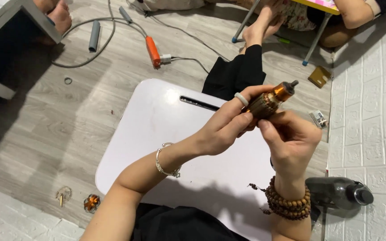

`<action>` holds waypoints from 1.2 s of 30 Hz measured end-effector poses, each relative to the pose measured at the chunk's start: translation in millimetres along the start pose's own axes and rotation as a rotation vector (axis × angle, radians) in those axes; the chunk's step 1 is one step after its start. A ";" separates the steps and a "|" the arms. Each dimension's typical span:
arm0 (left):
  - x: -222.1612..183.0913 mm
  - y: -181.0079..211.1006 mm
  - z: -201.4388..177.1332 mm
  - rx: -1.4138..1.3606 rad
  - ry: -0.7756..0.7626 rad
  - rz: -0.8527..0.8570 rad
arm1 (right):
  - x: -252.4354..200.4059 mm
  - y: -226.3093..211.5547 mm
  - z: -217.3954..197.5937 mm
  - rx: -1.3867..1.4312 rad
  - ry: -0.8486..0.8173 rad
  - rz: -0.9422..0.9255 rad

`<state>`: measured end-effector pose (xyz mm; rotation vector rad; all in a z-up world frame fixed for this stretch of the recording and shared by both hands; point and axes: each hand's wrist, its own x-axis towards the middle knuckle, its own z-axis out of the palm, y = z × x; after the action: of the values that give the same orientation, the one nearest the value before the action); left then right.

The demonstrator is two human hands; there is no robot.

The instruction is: Winding or repairing the copper coils on an electric motor armature

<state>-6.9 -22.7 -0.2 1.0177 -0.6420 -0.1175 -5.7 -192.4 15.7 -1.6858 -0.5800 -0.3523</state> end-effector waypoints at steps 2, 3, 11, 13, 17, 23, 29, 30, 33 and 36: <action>1.2 -2.7 -0.4 -0.034 0.015 0.002 | 0.3 0.8 0.1 0.023 -0.009 0.014; 1.2 -3.7 -0.4 -0.029 0.019 0.011 | -0.9 0.4 0.3 0.044 -0.006 0.035; 0.9 -0.7 -4.4 0.032 0.027 0.036 | -1.2 4.6 -1.6 0.118 -0.035 0.053; 0.0 0.7 -4.6 0.087 0.015 0.032 | -1.5 4.0 -3.3 0.102 -0.046 0.048; 0.2 0.7 -6.3 0.042 0.004 -0.003 | -2.2 3.6 -5.2 0.097 -0.050 0.051; 3.6 2.2 -12.0 0.186 0.015 0.057 | 0.5 5.6 -5.5 0.144 -0.049 0.063; 6.8 12.7 -14.7 0.200 -0.074 0.073 | 3.9 -3.1 -4.4 0.147 -0.072 0.050; 5.1 13.6 -13.3 0.341 -0.057 0.105 | 1.6 -2.5 -6.1 0.076 -0.055 0.052; 1.9 7.7 -12.4 0.408 -0.048 0.119 | -1.9 2.0 -5.9 0.076 -0.061 0.038; 4.8 10.5 -11.4 0.342 -0.051 0.113 | -0.6 3.6 0.4 0.178 -0.045 0.040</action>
<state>1.2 -10.3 6.5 1.3074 -0.7809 0.0684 -4.2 -192.5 12.3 -1.5350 -0.5927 -0.2276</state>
